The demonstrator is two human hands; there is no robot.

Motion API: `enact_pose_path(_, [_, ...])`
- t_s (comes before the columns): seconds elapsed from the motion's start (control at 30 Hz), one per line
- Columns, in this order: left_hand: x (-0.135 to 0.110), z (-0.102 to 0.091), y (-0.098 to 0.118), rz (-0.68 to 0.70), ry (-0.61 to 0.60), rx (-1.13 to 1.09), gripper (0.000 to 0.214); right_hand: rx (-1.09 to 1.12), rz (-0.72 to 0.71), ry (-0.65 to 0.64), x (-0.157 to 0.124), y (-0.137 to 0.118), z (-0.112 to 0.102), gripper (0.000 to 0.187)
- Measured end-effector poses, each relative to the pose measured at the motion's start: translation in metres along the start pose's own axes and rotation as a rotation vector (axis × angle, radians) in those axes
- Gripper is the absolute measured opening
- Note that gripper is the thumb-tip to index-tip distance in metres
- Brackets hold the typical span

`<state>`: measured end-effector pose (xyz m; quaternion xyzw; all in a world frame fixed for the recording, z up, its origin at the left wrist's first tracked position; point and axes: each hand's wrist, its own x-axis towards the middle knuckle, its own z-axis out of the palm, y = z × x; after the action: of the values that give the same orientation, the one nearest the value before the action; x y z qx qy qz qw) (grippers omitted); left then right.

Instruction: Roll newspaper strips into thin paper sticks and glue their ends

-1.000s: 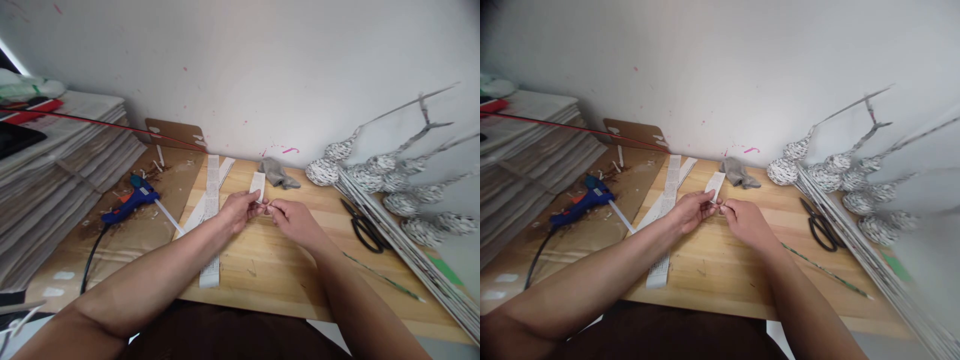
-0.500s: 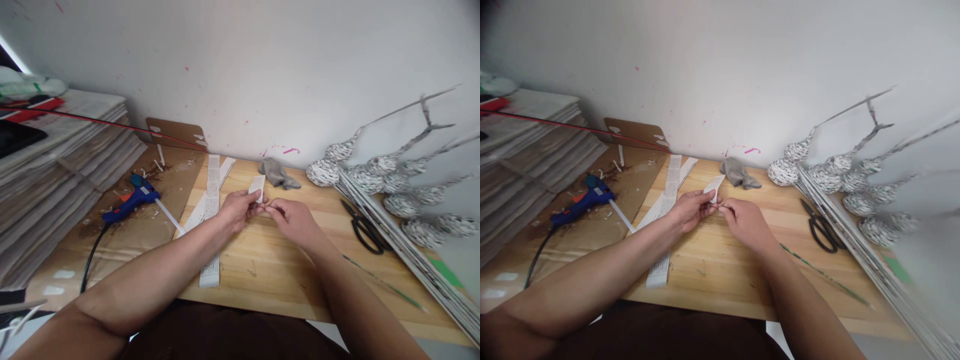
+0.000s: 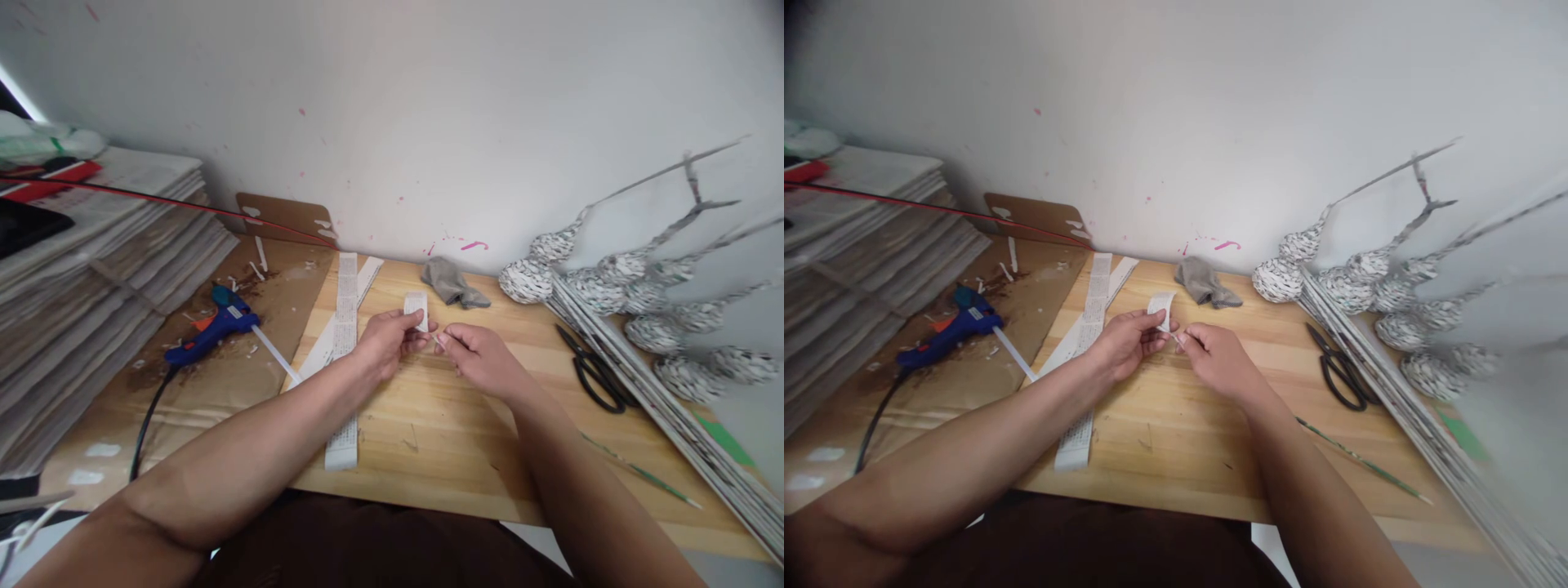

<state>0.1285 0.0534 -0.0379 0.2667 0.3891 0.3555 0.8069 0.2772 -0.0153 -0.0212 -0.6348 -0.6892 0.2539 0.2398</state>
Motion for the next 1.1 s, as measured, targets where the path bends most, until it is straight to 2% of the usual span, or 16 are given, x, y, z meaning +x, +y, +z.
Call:
enact_pose_path(0.1, [-0.0003, 0.0001, 0.0009, 0.014, 0.016, -0.003, 0.016, -0.038, -0.029, 0.063, -0.0012, -0.0006, 0.0023, 0.02])
enact_pose_path(0.17, [-0.0007, 0.0004, 0.002, 0.021, 0.015, -0.003, 0.016, -0.066, -0.05, 0.073, -0.0019, -0.0014, 0.0035, 0.021])
enact_pose_path(0.33, [-0.0018, 0.0012, 0.0025, 0.018, 0.014, 0.019, 0.014, 0.101, 0.093, -0.102, -0.0019, -0.0015, 0.0024, 0.031])
enact_pose_path(0.47, [-0.0023, 0.0017, 0.0015, 0.012, 0.015, 0.042, 0.014, 0.107, 0.11, -0.128, -0.002, -0.0006, 0.0011, 0.035])
enact_pose_path(0.63, [-0.003, 0.0024, 0.0013, 0.031, -0.018, 0.031, 0.012, 0.311, 0.233, -0.251, -0.0022, -0.0007, 0.0004, 0.04])
enact_pose_path(0.7, [-0.0026, 0.0026, 0.0015, 0.039, -0.005, 0.024, 0.012, 0.225, 0.187, -0.184, -0.0018, -0.0012, 0.0004, 0.037])
enact_pose_path(0.83, [-0.0001, 0.0018, 0.0018, 0.07, 0.019, 0.016, 0.012, -0.027, 0.022, 0.048, -0.0006, -0.0024, 0.001, 0.024])
enact_pose_path(0.9, [0.0012, 0.0009, 0.0012, 0.08, 0.001, 0.016, 0.01, -0.017, 0.025, 0.047, -0.0002, -0.0021, 0.0012, 0.026])
enact_pose_path(1.03, [0.0017, 0.0008, -0.0008, 0.069, -0.01, 0.023, 0.01, 0.143, 0.134, -0.104, -0.0003, -0.0005, 0.0016, 0.035])
enact_pose_path(1.1, [0.0011, 0.0016, -0.001, 0.069, 0.003, 0.018, 0.012, 0.123, 0.116, -0.089, -0.0005, -0.0005, 0.0023, 0.033])
